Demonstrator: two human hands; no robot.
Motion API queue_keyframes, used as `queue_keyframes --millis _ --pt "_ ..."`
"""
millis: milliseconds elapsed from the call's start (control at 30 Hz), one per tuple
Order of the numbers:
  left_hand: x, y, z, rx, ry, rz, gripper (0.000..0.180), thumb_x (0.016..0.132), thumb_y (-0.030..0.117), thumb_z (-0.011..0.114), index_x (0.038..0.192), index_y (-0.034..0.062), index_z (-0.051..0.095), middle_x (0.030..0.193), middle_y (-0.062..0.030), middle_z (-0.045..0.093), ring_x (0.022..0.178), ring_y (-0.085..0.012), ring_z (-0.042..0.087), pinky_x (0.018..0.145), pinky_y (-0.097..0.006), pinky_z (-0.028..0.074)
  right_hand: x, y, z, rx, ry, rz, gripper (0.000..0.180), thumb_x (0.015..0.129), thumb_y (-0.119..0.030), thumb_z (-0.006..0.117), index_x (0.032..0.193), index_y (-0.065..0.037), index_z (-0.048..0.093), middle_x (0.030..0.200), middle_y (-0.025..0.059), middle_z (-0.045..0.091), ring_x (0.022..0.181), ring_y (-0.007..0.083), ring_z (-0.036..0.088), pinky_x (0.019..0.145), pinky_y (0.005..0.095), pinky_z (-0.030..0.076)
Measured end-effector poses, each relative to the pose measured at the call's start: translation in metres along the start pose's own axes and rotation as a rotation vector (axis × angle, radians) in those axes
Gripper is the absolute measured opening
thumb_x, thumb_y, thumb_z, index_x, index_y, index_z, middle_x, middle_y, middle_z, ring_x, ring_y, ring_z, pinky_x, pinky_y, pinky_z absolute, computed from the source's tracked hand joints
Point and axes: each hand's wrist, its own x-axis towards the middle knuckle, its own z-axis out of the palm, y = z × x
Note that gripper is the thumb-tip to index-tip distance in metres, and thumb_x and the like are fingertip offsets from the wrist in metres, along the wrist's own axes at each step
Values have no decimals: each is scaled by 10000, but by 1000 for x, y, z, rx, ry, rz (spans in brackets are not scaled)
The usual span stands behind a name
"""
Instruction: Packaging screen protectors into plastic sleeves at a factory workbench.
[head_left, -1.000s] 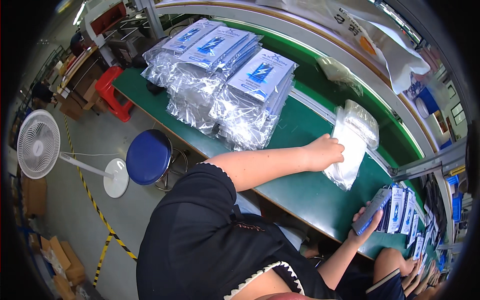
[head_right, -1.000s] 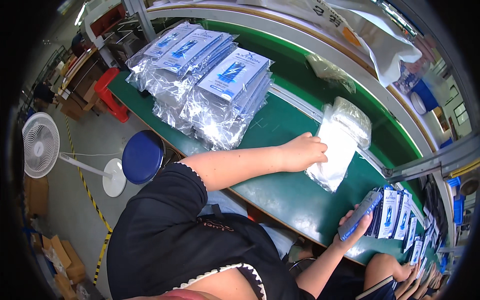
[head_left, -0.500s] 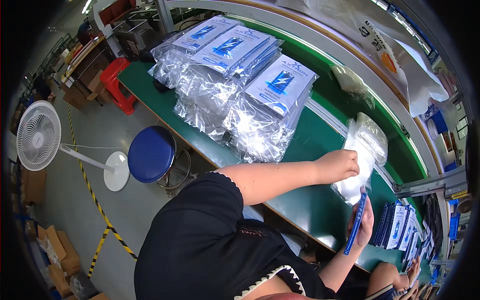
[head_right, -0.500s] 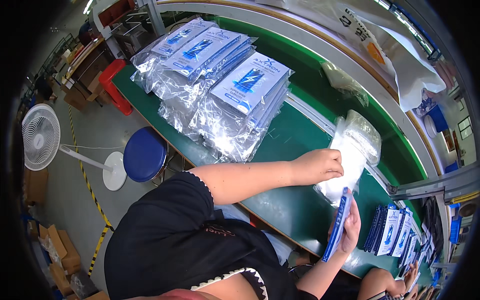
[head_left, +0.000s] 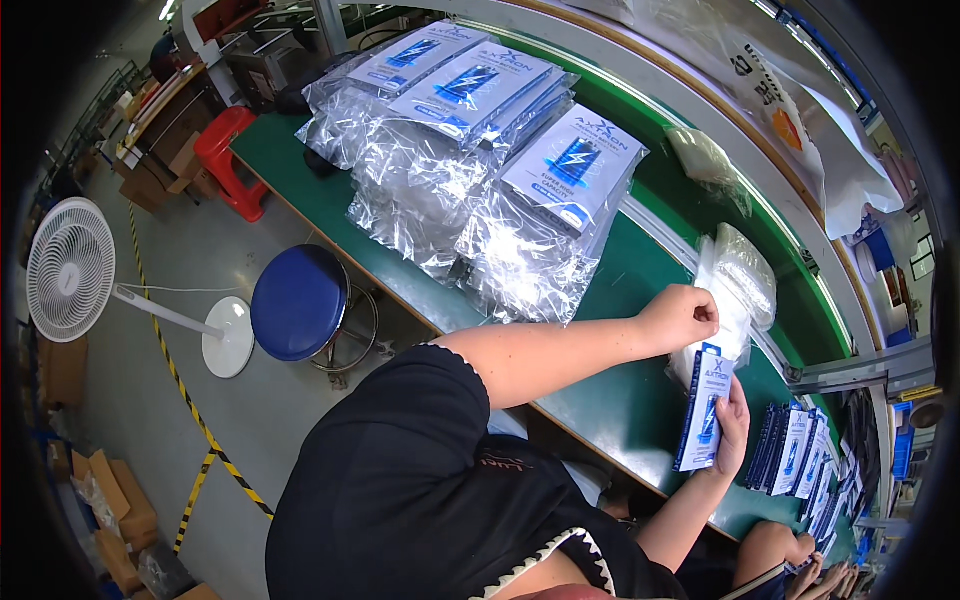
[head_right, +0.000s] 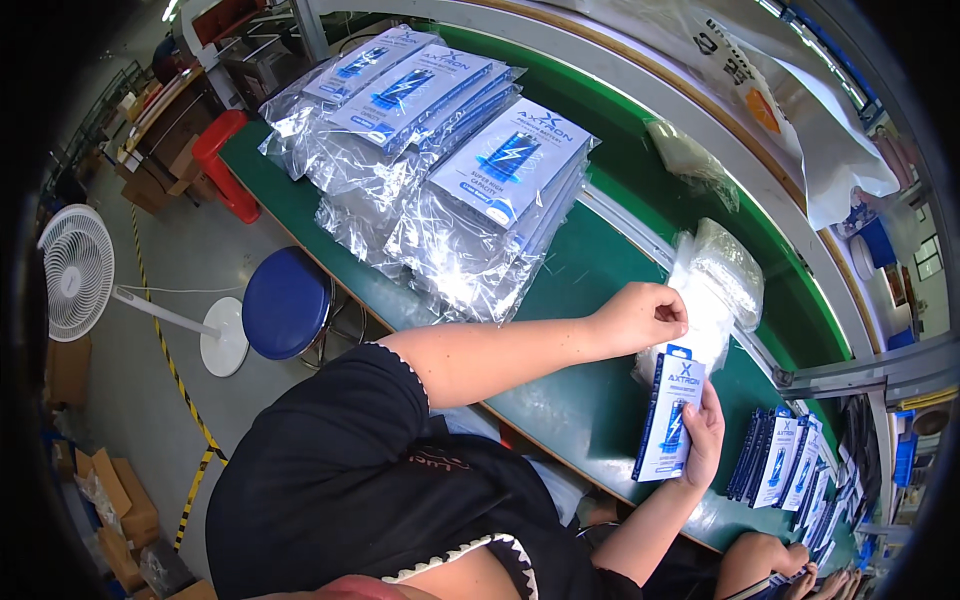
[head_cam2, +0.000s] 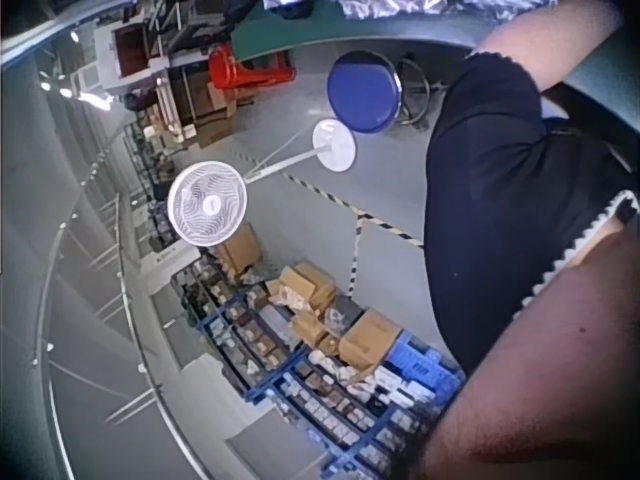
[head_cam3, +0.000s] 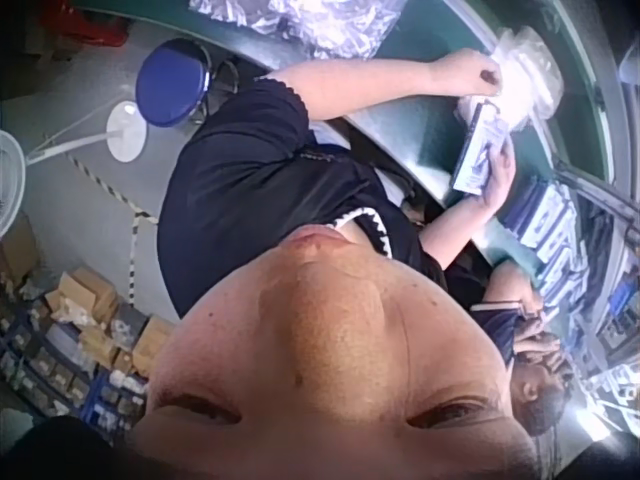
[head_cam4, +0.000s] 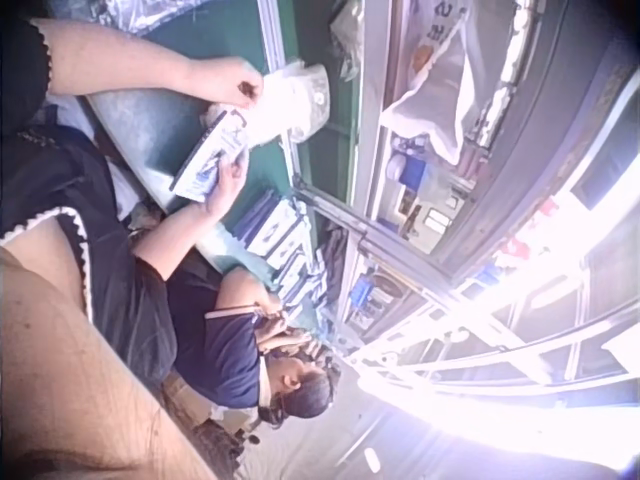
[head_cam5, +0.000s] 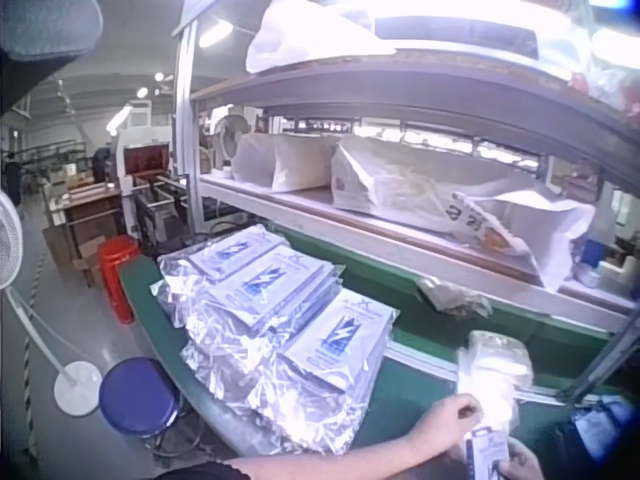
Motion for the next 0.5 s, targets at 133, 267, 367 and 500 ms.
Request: queue_keyframes --millis 133,267,367,500 --pt "-5 8 -3 157 -71 67 80 778 55 649 826 -7 635 800 -146 648 744 -236 646 698 -329 519 0 6 -6 -94 86 5 540 832 29 616 1324 115 410 1165 198 615 1002 208 642 892 312 512" --pt "-9 8 -3 620 -19 278 85 786 77 596 825 3 581 841 -164 607 801 -335 615 708 -415 504 4 10 0 -133 202 -62 480 856 32 591 1304 107 435 1144 181 627 969 186 647 873 290 509" --pt "-17 9 5 679 -57 362 107 766 81 591 827 2 554 864 -164 577 845 -354 595 723 -438 495 5 13 3 -128 280 -107 363 880 -11 600 1211 96 495 1066 159 648 894 157 649 806 260 517" --pt "-23 12 6 660 -144 504 107 752 77 592 827 5 568 844 -148 564 831 -346 598 697 -423 496 7 24 -6 -156 453 -112 159 892 -72 639 980 25 548 891 102 657 738 119 632 683 244 522"
